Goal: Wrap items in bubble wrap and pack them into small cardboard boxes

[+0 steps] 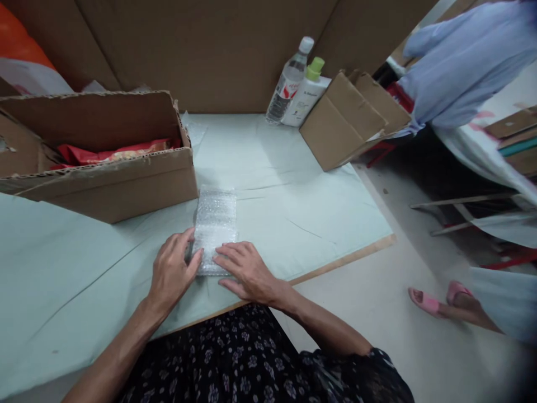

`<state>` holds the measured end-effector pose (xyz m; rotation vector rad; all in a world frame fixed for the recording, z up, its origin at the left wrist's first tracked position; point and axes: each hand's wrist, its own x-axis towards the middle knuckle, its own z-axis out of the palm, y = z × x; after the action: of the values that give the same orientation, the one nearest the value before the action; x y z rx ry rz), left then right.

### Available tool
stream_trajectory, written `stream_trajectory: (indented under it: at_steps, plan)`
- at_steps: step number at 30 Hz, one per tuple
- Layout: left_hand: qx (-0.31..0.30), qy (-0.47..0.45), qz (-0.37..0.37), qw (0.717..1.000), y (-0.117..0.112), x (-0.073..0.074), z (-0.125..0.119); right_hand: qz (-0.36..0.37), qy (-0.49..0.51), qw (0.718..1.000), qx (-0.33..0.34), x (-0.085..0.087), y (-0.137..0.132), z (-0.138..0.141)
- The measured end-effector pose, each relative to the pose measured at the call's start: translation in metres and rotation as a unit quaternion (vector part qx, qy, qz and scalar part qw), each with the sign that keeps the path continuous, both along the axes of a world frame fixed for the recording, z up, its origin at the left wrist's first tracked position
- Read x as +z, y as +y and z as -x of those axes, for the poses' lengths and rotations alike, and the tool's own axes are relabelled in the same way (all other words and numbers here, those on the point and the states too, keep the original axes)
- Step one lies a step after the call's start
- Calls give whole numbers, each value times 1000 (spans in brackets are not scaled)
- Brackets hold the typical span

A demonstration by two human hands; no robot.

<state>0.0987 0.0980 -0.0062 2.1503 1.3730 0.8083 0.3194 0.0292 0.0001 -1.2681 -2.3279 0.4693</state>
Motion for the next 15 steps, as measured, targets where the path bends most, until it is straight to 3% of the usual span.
stream_trajectory:
  at_steps: [2,6,11,15]
  plan:
    - [-53,-18,-46,997,-10,7,11,-17,14,1000,-12,-9,5,4]
    - [-159,-14,-61,985,-27,14,29,-9,100,995,-20,-13,13,2]
    - [-125,-27,-85,988,-27,4,24,61,161,985,-32,-6,13,-1]
    - [-98,-34,-12,995,-19,7,14,88,182,974,-98,5,2,-4]
